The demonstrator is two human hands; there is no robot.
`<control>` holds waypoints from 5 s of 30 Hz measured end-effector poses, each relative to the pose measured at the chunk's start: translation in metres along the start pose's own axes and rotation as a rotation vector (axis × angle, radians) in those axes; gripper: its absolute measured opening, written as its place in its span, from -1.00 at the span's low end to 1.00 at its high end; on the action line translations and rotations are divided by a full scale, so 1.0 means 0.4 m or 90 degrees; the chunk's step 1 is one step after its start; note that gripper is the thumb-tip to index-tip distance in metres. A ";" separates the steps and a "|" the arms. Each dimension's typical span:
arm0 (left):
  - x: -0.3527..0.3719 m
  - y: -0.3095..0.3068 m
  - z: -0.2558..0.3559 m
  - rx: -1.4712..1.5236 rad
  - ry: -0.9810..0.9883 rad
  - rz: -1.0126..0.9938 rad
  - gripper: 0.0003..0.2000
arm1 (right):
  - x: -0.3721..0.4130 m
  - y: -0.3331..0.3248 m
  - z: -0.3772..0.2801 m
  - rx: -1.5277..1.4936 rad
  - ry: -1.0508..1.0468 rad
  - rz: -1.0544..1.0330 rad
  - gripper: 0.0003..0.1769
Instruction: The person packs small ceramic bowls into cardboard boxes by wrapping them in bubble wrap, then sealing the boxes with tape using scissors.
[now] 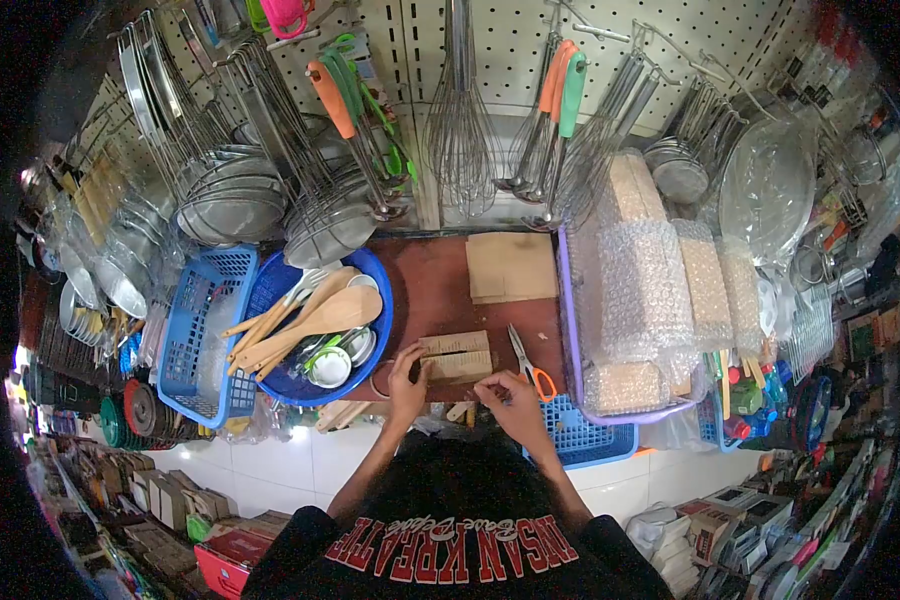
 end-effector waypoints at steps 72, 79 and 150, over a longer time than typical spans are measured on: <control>0.049 0.028 -0.009 -0.231 0.085 -0.070 -0.81 | -0.298 0.131 0.120 0.161 -0.024 -0.073 -0.61; 0.050 0.027 -0.022 -0.145 0.058 -0.067 -0.84 | -0.294 0.131 0.115 0.158 -0.022 -0.084 -0.64; 0.323 0.229 -0.178 0.694 -0.439 0.169 -0.12 | -0.304 0.081 0.229 0.182 0.177 -0.109 -0.45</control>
Point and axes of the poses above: each hand's wrist, its own x-axis away from the middle knuckle, its own y-axis out of the palm, z = x × y, the point moved 9 cm from there along -x, towards the middle knuckle, and after that the axes turned 15 degrees about -z, right-handed, at the moved point
